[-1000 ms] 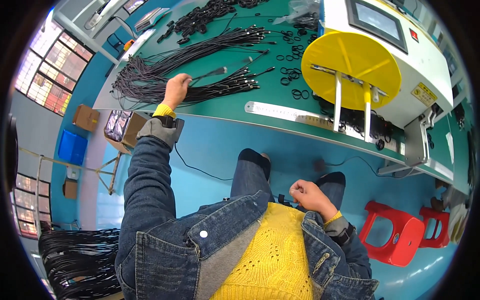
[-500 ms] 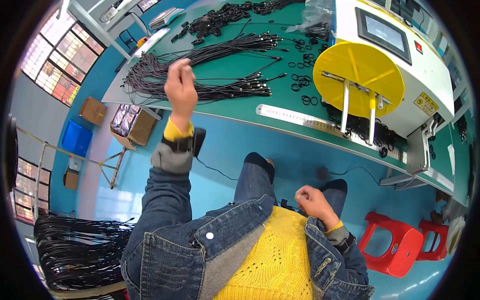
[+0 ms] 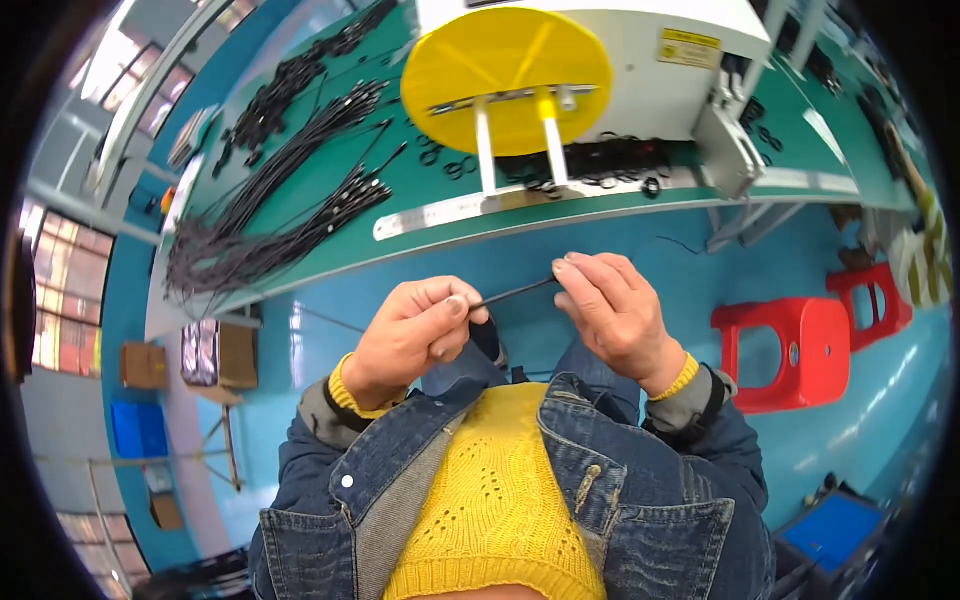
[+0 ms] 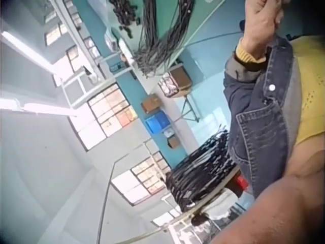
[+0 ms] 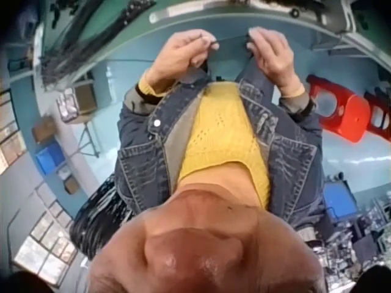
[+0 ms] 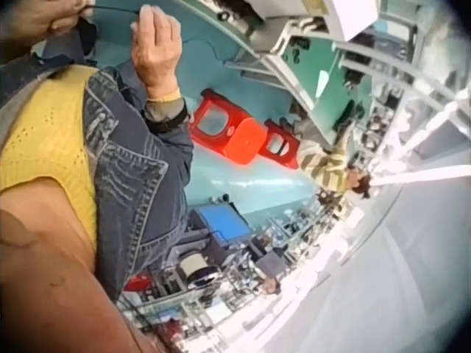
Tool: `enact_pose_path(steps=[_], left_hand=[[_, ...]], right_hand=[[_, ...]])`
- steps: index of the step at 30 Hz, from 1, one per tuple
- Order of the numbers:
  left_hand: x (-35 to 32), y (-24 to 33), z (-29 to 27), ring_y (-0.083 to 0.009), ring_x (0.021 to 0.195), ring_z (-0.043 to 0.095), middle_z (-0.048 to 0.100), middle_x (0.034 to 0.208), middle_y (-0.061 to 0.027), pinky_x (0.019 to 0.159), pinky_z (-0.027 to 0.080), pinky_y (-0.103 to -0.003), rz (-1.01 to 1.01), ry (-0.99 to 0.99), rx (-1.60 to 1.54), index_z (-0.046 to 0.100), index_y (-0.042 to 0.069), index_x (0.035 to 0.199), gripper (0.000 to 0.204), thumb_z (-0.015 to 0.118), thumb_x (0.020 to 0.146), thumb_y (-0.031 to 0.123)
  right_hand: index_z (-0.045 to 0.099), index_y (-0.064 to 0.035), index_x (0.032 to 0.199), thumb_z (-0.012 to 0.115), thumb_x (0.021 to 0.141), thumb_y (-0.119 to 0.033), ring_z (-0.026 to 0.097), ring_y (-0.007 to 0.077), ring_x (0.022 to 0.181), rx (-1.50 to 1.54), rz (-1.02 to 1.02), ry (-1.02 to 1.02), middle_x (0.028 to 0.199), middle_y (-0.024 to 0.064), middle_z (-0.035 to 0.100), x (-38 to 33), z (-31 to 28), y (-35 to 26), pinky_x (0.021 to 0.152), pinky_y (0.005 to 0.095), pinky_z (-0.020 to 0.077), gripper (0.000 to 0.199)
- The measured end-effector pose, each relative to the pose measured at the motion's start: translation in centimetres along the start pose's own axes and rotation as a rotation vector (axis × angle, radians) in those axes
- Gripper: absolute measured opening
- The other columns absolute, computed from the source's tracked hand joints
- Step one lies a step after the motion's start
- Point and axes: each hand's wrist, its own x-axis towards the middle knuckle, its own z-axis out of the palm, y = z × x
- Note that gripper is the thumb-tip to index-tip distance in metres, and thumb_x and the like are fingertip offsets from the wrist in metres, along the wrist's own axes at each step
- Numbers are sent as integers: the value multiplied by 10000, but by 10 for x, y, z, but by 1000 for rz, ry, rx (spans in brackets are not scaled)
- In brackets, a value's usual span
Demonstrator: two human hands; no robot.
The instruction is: The person picks up a cable, winds it around the spindles of a machine, and removes the coiled cable. They then secure the coil with a rubber band and place it on the table.
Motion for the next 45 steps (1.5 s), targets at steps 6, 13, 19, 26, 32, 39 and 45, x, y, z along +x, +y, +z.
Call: enact_pose_path(steps=[6,13,19,26,32,39,45], left_hand=[[26,35,38,-70,561,482,541,666,13,536,400,-198,302,108,426,614,-12,884,94,574,836,59],[127,35,-26,-43,574,485,598,682,-2,522,397,-190,763,501,770,649,-17,877,123,640,788,67],[146,39,-27,-27,538,457,592,662,-3,489,374,-175,698,494,637,653,-29,885,132,630,805,75],[136,30,-29,-34,534,477,587,652,0,478,375,-180,687,508,541,655,-23,892,133,627,807,74],[124,18,-38,-72,530,506,593,650,-29,481,395,-207,709,591,622,661,-3,893,128,635,803,85],[106,26,-33,-216,545,535,569,673,-122,502,427,-286,1111,632,1388,641,38,981,194,629,790,69],[100,13,-20,-233,551,539,562,669,-125,518,437,-308,1057,626,1279,602,26,1054,245,594,811,53]], right_hand=[[597,9,943,662,671,41,571,284,695,-182,26,248,838,132,590,23,-13,26,607,331,483,281],[601,-21,878,638,730,-29,566,295,658,-220,230,260,765,114,575,53,38,86,573,341,471,152],[594,-25,838,616,765,-113,563,310,655,-275,333,311,728,125,575,63,61,117,565,362,461,116],[612,-30,813,598,774,-126,573,309,660,-184,453,315,728,133,586,26,52,103,575,372,463,105],[630,-21,763,590,764,-104,593,308,652,-47,625,141,726,139,611,-38,47,80,575,355,471,92],[628,-10,767,592,760,-99,603,285,643,93,714,-4,720,136,614,-62,45,59,567,334,472,96],[628,-32,751,594,752,-119,589,328,683,206,779,-92,722,136,607,-65,45,50,600,385,473,93]])
